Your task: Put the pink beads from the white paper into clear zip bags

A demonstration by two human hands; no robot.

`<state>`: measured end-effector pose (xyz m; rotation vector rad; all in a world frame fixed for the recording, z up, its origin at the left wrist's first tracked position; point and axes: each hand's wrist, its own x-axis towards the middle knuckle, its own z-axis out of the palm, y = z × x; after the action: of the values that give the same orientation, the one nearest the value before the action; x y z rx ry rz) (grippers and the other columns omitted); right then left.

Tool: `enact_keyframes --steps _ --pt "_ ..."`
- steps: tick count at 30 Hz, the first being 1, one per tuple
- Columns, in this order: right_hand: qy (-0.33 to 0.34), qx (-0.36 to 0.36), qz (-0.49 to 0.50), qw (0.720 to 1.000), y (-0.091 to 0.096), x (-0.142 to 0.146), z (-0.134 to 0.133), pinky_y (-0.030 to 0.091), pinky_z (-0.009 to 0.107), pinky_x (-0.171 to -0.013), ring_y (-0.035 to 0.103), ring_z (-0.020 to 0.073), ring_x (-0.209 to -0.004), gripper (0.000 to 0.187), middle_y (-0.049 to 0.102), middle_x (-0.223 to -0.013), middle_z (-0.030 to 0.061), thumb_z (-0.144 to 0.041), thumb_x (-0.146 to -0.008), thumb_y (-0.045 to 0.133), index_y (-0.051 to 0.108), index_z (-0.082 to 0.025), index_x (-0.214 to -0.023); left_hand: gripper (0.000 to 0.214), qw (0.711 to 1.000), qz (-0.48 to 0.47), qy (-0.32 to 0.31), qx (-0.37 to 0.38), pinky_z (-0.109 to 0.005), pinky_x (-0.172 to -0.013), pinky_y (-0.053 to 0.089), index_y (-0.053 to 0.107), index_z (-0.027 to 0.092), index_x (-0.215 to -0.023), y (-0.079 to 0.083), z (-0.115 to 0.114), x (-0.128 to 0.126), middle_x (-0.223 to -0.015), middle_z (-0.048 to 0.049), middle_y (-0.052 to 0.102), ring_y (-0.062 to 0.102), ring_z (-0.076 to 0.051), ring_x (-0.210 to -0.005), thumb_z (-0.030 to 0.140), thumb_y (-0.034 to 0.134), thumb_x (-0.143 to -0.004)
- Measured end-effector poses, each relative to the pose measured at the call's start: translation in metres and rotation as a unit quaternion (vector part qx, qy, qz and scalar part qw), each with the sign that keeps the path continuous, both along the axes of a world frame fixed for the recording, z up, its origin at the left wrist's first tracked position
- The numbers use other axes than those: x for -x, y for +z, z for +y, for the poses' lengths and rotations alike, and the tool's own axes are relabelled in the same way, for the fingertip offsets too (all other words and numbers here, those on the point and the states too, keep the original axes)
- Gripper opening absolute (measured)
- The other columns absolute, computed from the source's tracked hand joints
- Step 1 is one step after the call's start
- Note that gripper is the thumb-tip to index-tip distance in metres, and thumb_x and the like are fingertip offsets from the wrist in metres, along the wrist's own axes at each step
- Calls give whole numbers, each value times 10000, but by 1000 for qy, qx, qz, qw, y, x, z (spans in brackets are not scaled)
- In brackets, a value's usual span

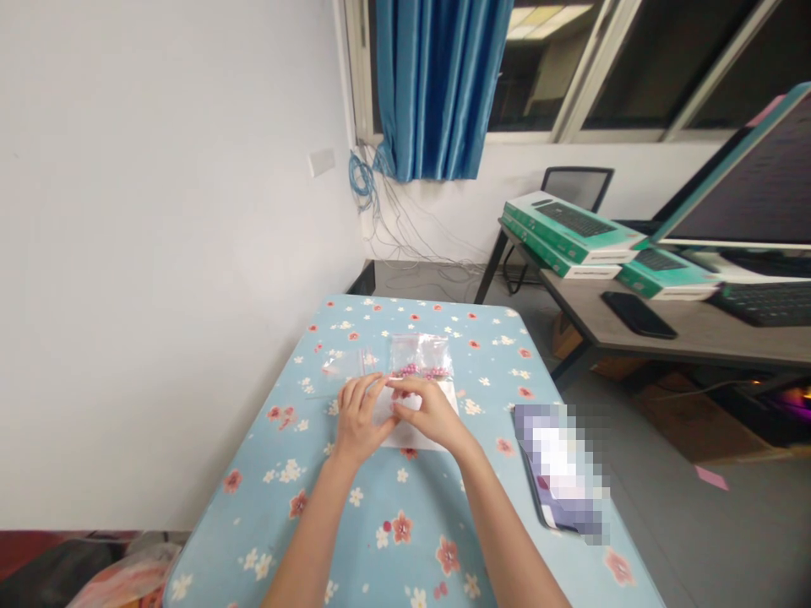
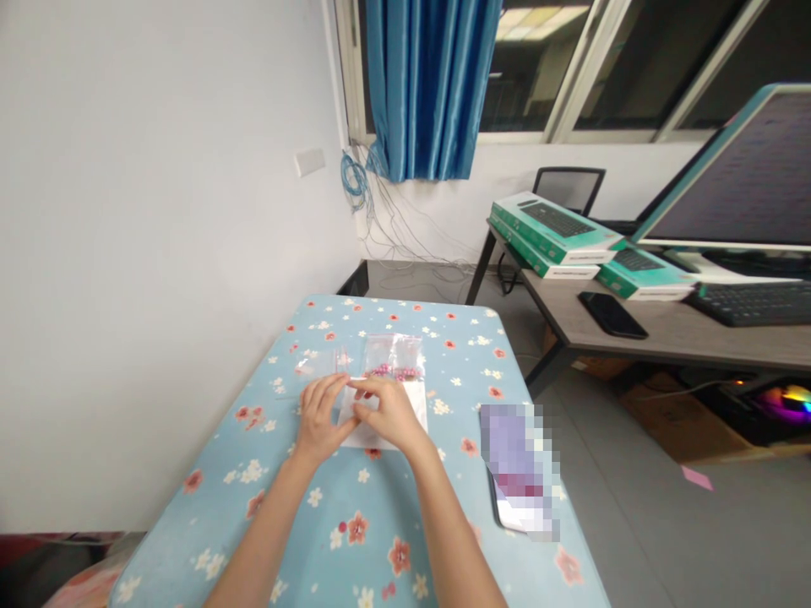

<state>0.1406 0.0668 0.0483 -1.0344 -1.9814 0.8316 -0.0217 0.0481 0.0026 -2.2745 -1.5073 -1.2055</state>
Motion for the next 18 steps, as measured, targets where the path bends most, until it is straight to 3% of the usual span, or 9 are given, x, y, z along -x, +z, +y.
enact_keyframes --steps 4,8,14,18 --pt "-22 -42 -18 999 4 -1 0 438 327 -793 608 186 -816 179 689 -845 39 -198 -787 597 716 -213 -920 509 1000 -25 4 -19 -417 -971 392 496 223 -1232 -1 2 1 -1159 -107 617 546 -257 -1100 382 641 -772" --pt "-85 -43 -18 995 -2 -11 6 413 328 -816 591 190 -867 119 680 -918 44 -232 -817 587 681 -210 -886 593 996 -76 20 -49 -418 -955 419 472 196 -1247 -2 4 4 -1163 -125 613 555 -260 -1101 405 692 -737" --pt "-161 -17 -218 962 -27 -22 13 352 339 -793 515 230 -906 107 633 -894 56 -277 -793 615 685 -210 -837 648 991 -118 31 -60 -418 -927 462 434 182 -1282 -5 7 4 -1169 -139 611 572 -258 -1102 421 691 -737" --pt "-182 -18 -281 942 -36 -17 11 324 334 -776 486 242 -945 122 614 -902 61 -318 -784 627 683 -212 -809 686 991 -120 10 -63 -429 -955 447 395 175 -1307 -10 7 1 -1234 -164 573 540 -262 -1158 397 701 -735"
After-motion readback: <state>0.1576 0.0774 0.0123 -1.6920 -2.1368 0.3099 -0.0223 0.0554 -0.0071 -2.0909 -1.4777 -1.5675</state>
